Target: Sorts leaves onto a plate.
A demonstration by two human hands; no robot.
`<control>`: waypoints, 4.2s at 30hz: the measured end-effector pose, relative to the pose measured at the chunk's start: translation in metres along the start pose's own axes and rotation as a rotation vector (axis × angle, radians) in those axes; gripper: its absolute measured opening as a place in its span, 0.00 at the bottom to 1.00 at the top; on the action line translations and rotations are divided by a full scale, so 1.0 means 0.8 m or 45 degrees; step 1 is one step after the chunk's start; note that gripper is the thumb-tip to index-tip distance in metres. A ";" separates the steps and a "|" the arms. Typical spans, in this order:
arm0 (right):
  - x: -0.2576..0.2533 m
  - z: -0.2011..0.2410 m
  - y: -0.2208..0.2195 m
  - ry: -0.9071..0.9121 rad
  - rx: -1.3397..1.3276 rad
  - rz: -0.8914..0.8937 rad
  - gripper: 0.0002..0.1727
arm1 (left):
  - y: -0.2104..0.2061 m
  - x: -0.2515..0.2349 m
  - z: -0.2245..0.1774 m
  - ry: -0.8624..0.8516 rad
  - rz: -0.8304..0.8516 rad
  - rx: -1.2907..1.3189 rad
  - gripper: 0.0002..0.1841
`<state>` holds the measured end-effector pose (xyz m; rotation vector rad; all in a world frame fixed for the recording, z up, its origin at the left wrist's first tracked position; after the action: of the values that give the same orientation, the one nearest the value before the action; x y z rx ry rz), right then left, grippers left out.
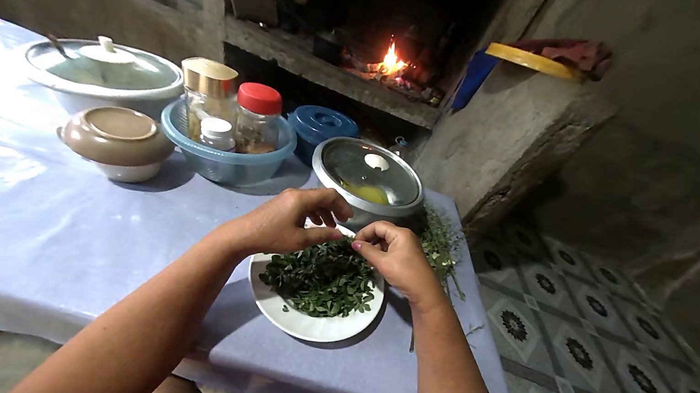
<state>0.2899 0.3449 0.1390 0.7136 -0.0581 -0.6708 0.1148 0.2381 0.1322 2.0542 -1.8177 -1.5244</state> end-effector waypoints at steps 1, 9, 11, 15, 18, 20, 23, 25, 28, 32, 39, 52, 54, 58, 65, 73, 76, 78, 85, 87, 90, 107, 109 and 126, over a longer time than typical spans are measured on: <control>0.000 0.001 -0.002 -0.006 0.000 0.011 0.05 | -0.005 -0.001 0.000 -0.020 0.036 -0.001 0.15; 0.001 0.003 -0.009 0.006 0.035 0.071 0.04 | -0.005 0.001 0.002 0.010 0.062 -0.068 0.03; 0.002 0.003 -0.006 -0.004 0.037 0.056 0.05 | 0.002 0.002 0.002 0.016 0.026 -0.071 0.03; 0.002 0.004 -0.004 0.010 0.054 0.032 0.05 | 0.004 0.002 0.000 0.048 0.057 -0.107 0.05; 0.002 0.006 -0.003 -0.001 0.205 -0.023 0.06 | 0.002 0.004 0.012 0.092 0.123 -0.202 0.08; 0.002 0.006 -0.003 -0.034 0.321 -0.025 0.06 | 0.005 0.007 0.023 0.204 0.189 -0.302 0.07; -0.001 0.002 -0.005 -0.106 0.424 0.056 0.09 | 0.014 0.012 0.046 0.518 0.362 -0.416 0.07; -0.002 -0.001 -0.005 -0.123 0.504 0.085 0.10 | 0.015 0.016 0.054 0.638 0.478 -0.393 0.07; -0.003 -0.005 -0.004 -0.160 0.602 0.154 0.14 | 0.010 0.024 0.056 0.668 0.632 -0.300 0.13; -0.004 -0.010 -0.009 -0.140 0.663 0.302 0.33 | -0.004 0.026 0.052 0.727 0.818 -0.358 0.33; -0.006 -0.017 -0.038 -0.023 0.895 0.613 0.32 | -0.043 0.023 0.049 0.652 0.946 -0.667 0.43; -0.015 -0.024 -0.046 -0.042 0.760 0.569 0.28 | -0.041 0.015 0.042 0.635 0.863 -0.588 0.23; -0.015 -0.025 -0.042 -0.037 0.716 0.559 0.29 | -0.031 0.014 0.042 0.648 0.791 -0.568 0.22; -0.014 -0.024 -0.034 -0.033 0.663 0.550 0.28 | -0.013 0.012 0.038 0.655 0.679 -0.533 0.19; -0.009 -0.020 -0.021 -0.035 0.646 0.526 0.24 | 0.002 0.008 0.024 0.510 0.521 -0.410 0.14; -0.011 -0.018 -0.008 -0.117 0.675 0.326 0.17 | -0.006 0.005 0.019 0.269 0.414 -0.113 0.19; -0.011 -0.018 -0.006 -0.132 0.695 0.309 0.17 | -0.006 0.009 0.022 0.302 0.497 -0.101 0.20; -0.010 -0.018 -0.006 -0.147 0.708 0.306 0.17 | -0.003 0.013 0.027 0.370 0.539 -0.118 0.19; -0.008 -0.014 0.000 -0.153 0.745 0.240 0.14 | 0.008 0.011 0.033 0.465 0.500 -0.295 0.16; -0.006 -0.011 0.002 -0.138 0.708 0.200 0.11 | 0.009 0.010 0.039 0.436 0.458 -0.298 0.13; -0.004 -0.009 0.003 -0.071 0.639 0.171 0.10 | 0.012 0.008 0.037 0.391 0.409 -0.328 0.07; -0.004 -0.001 -0.044 -0.029 0.783 0.432 0.20 | -0.037 0.009 0.042 0.423 0.710 -0.455 0.18; -0.006 -0.005 -0.034 -0.019 0.657 0.362 0.19 | -0.028 0.008 0.042 0.414 0.642 -0.428 0.14; 0.004 0.007 0.001 0.112 -0.157 0.028 0.12 | 0.009 0.005 0.013 0.093 0.139 -0.078 0.15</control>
<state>0.2915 0.3399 0.1435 0.6220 0.0556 -0.6163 0.1018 0.2387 0.1284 1.9234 -1.8015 -1.4391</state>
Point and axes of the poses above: each hand's wrist, its own x-axis away from the middle knuckle, its own y-axis out of the back of the hand, z = x × y, the point moved 4 cm from there along -x, towards the middle knuckle, and after that the axes turned 4 degrees about -y, right-handed, at the moved point
